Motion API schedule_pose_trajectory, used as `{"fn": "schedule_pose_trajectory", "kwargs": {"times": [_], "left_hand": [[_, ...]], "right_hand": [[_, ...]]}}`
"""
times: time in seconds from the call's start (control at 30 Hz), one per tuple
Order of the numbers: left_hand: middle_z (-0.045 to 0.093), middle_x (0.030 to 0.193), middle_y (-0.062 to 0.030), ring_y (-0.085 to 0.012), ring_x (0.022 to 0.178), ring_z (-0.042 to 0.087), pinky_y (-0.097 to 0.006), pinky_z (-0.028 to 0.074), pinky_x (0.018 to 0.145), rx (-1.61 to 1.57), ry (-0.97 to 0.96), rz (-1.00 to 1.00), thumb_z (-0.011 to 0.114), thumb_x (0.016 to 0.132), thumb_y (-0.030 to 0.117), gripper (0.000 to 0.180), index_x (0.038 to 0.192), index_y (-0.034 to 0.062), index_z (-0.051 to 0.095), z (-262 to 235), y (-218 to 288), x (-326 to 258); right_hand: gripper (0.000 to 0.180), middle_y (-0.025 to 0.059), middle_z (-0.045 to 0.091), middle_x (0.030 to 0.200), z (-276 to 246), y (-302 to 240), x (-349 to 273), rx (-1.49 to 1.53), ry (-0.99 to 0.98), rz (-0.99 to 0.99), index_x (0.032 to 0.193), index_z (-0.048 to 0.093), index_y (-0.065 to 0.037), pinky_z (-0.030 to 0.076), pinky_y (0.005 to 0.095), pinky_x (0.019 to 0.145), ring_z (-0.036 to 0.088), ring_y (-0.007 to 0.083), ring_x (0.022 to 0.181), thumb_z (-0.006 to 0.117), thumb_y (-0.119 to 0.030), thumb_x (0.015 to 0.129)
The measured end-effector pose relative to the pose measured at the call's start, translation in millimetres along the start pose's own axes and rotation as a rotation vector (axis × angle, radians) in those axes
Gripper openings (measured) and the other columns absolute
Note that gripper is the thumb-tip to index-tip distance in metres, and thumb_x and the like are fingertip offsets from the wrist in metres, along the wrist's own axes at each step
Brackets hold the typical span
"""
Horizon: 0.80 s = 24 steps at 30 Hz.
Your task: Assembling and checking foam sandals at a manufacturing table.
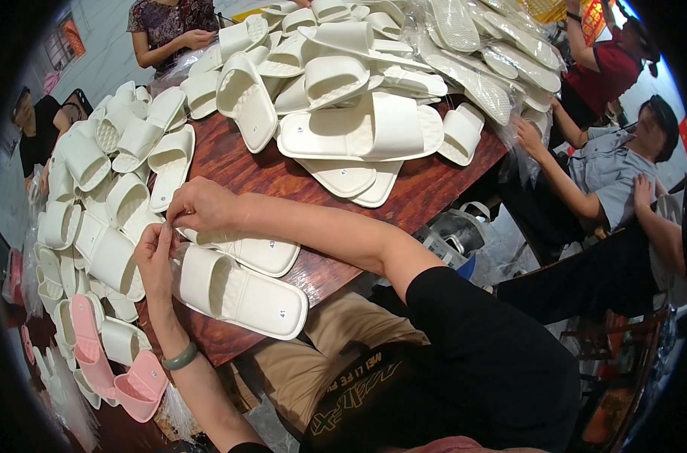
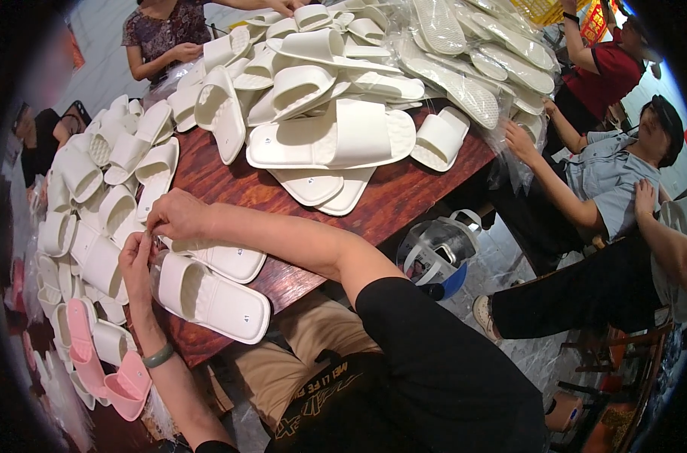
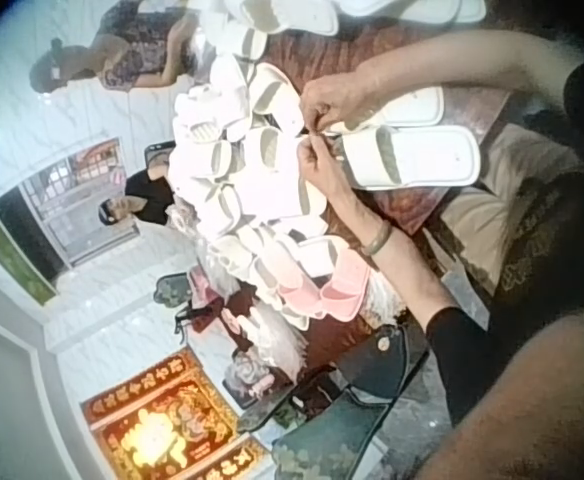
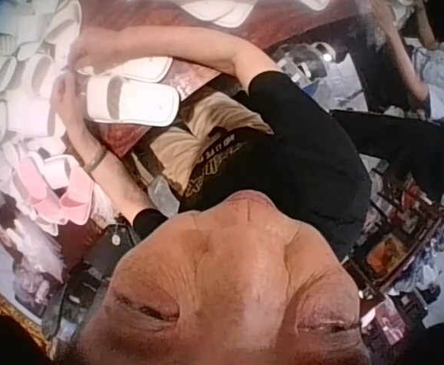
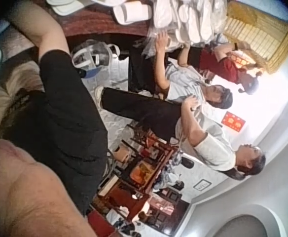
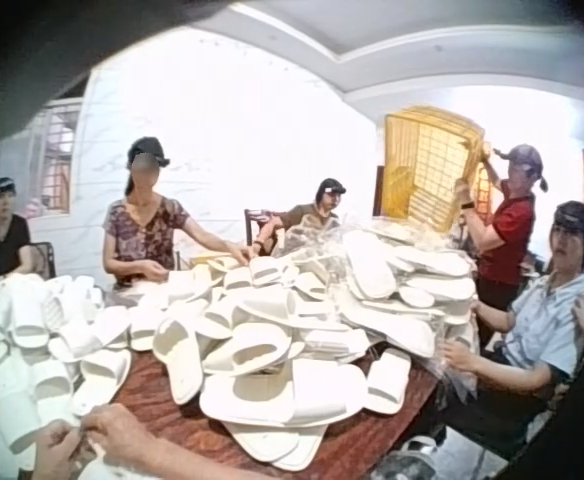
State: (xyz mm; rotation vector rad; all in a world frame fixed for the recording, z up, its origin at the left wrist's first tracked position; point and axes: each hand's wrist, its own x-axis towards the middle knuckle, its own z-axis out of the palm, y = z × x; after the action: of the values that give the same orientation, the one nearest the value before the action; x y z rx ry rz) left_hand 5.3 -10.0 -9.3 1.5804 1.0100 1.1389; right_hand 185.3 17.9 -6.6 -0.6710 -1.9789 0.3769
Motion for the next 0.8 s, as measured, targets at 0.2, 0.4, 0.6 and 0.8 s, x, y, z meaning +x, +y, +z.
{"fn": "schedule_pose_trajectory", "kwargs": {"times": [0.2,0.4,0.6,0.8], "left_hand": [[0.050,0.066,0.0032,-0.0031,0.057,0.040,-0.017,0.031,0.052,-0.004,-0.005,0.001,0.052,0.091,0.017,0.018,0.080,0.0035,0.055,4.1,2.2,-0.5],[0.049,0.065,0.0036,-0.0033,0.056,0.040,-0.017,0.030,0.052,0.023,-0.016,-0.031,0.052,0.091,0.017,0.018,0.078,0.0041,0.054,5.6,1.7,-1.1],[0.047,0.065,0.0039,-0.0037,0.059,0.040,-0.018,0.031,0.053,0.037,0.050,-0.026,0.053,0.090,0.016,0.018,0.078,0.0029,0.055,-0.4,0.0,0.1],[0.056,0.073,-0.0001,-0.0090,0.067,0.050,-0.024,0.043,0.060,0.033,0.094,-0.054,0.054,0.087,0.020,0.021,0.086,0.0005,0.061,-2.6,4.5,-9.9]], "right_hand": [[0.014,0.0110,0.064,0.072,0.1,1.3,-1.5,0.028,0.003,0.004,0.078,0.069,-0.005,0.048,0.0337,0.062,0.061,0.0265,0.067,0.067,-0.006,0.065],[0.013,0.0108,0.064,0.076,-7.5,-1.0,-4.3,0.178,-0.069,0.168,0.081,0.069,-0.006,0.048,0.0339,0.063,0.062,0.0261,0.069,0.067,-0.010,0.069],[0.015,0.0127,0.065,0.082,-2.2,-0.8,1.0,-0.037,-0.074,0.165,0.087,0.069,-0.006,0.050,0.0335,0.068,0.063,0.0268,0.076,0.063,-0.012,0.073],[0.018,0.0078,0.065,0.091,3.3,-8.4,1.7,0.038,-0.222,0.276,0.096,0.066,-0.004,0.048,0.0272,0.076,0.061,0.0151,0.083,0.062,-0.008,0.079]]}}
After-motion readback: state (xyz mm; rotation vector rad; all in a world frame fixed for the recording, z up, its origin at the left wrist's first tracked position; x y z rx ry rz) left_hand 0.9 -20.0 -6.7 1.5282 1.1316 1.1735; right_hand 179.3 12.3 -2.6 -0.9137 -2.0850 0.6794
